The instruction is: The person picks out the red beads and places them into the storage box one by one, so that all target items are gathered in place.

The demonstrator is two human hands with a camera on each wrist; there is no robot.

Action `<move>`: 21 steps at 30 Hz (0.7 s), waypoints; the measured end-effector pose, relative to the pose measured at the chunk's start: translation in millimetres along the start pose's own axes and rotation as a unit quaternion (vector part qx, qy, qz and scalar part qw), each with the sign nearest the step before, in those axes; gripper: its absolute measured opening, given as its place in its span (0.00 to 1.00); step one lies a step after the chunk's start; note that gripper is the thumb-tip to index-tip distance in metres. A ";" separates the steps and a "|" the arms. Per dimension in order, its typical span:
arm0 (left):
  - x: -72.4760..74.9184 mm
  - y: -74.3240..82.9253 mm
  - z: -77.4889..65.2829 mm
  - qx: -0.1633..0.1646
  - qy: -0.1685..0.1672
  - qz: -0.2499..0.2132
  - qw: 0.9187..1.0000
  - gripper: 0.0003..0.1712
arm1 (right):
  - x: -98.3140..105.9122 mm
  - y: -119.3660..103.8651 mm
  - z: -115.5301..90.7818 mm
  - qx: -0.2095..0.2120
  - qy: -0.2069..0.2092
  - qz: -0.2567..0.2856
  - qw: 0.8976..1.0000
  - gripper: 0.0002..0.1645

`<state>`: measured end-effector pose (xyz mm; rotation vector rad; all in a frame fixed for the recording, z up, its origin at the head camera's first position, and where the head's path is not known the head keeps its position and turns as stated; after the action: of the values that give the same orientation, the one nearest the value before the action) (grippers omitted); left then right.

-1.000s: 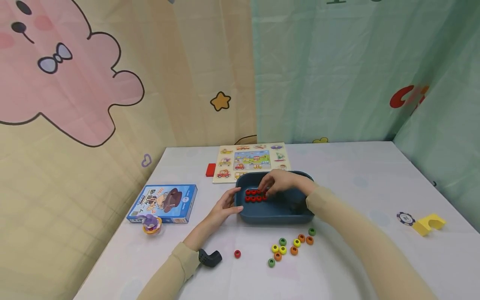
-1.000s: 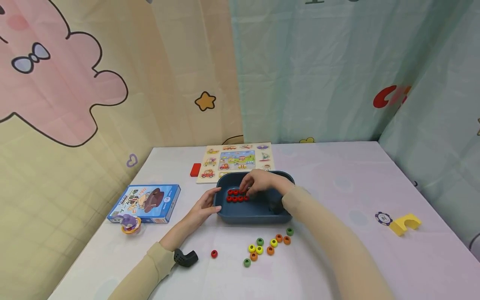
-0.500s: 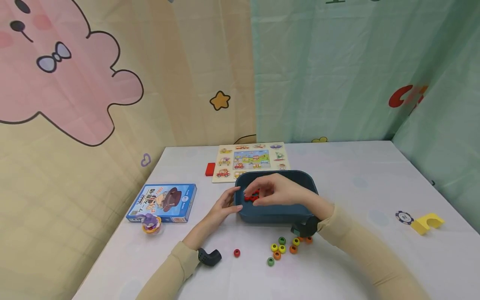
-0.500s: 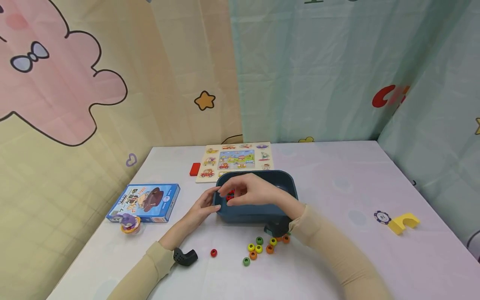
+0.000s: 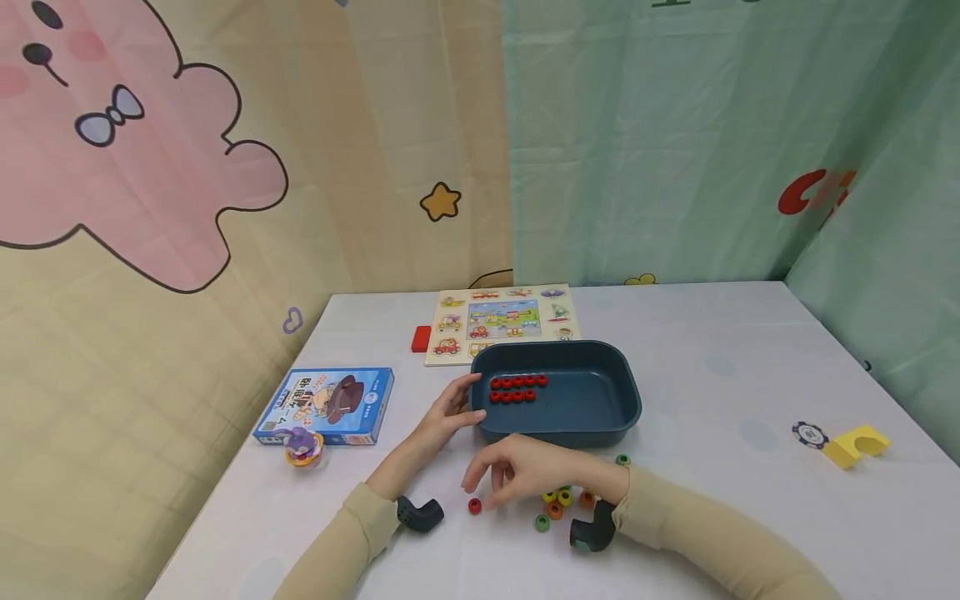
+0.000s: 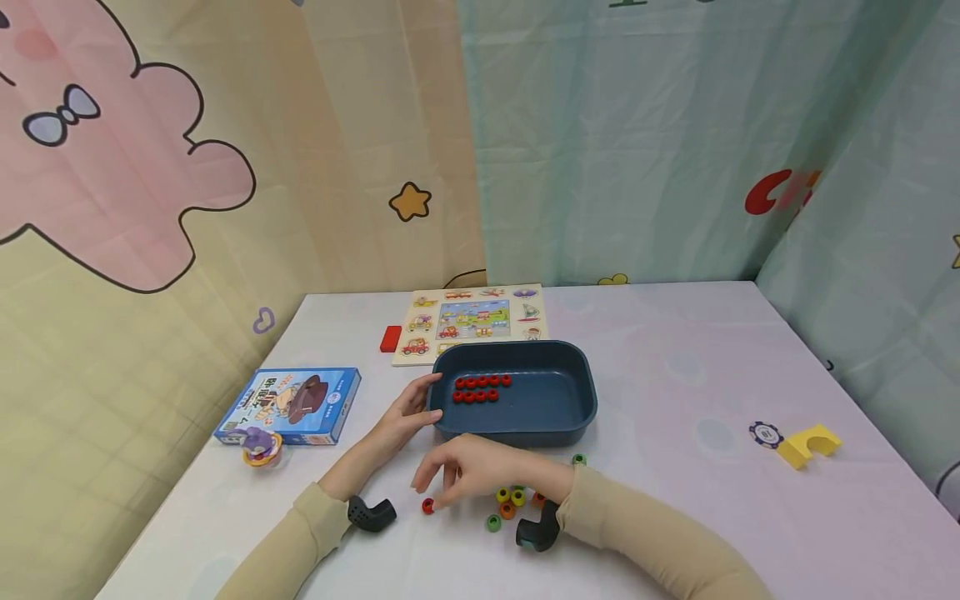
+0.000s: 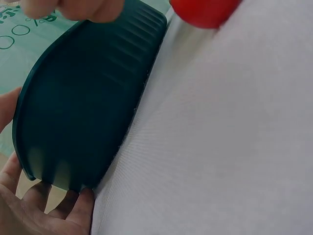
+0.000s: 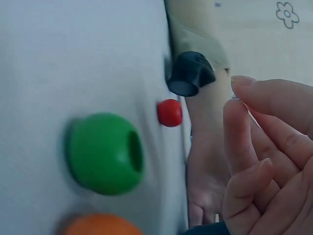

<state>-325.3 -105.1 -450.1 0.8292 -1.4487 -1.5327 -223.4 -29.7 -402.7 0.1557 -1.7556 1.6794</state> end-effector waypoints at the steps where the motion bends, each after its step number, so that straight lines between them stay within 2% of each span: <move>1: 0.0 0.1 0.0 0.001 0.001 -0.002 1.000 0.35 | -5.0 3.4 1.0 -0.002 -0.007 0.003 1.000 0.16; 7: 0.7 -0.2 -0.5 0.014 0.007 -0.007 1.000 0.34 | -22.2 18.1 7.0 -0.011 -0.014 -0.015 1.000 0.18; 21: 1.4 -0.7 0.8 0.007 0.002 -0.014 1.000 0.32 | -18.5 30.4 11.6 -0.026 0.025 -0.046 0.998 0.16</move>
<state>-326.8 -106.0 -450.7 0.8631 -1.4515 -1.5417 -230.1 -42.5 -437.2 0.1680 -1.7261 1.5578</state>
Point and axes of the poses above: each hand's wrist, its own z-axis towards the middle knuckle, its own x-axis out of the back of the hand, y = z × x, the point moved 9 cm from there along z, towards the middle knuckle, and after that the axes turned 2 degrees about -x, right-handed, at the moved point
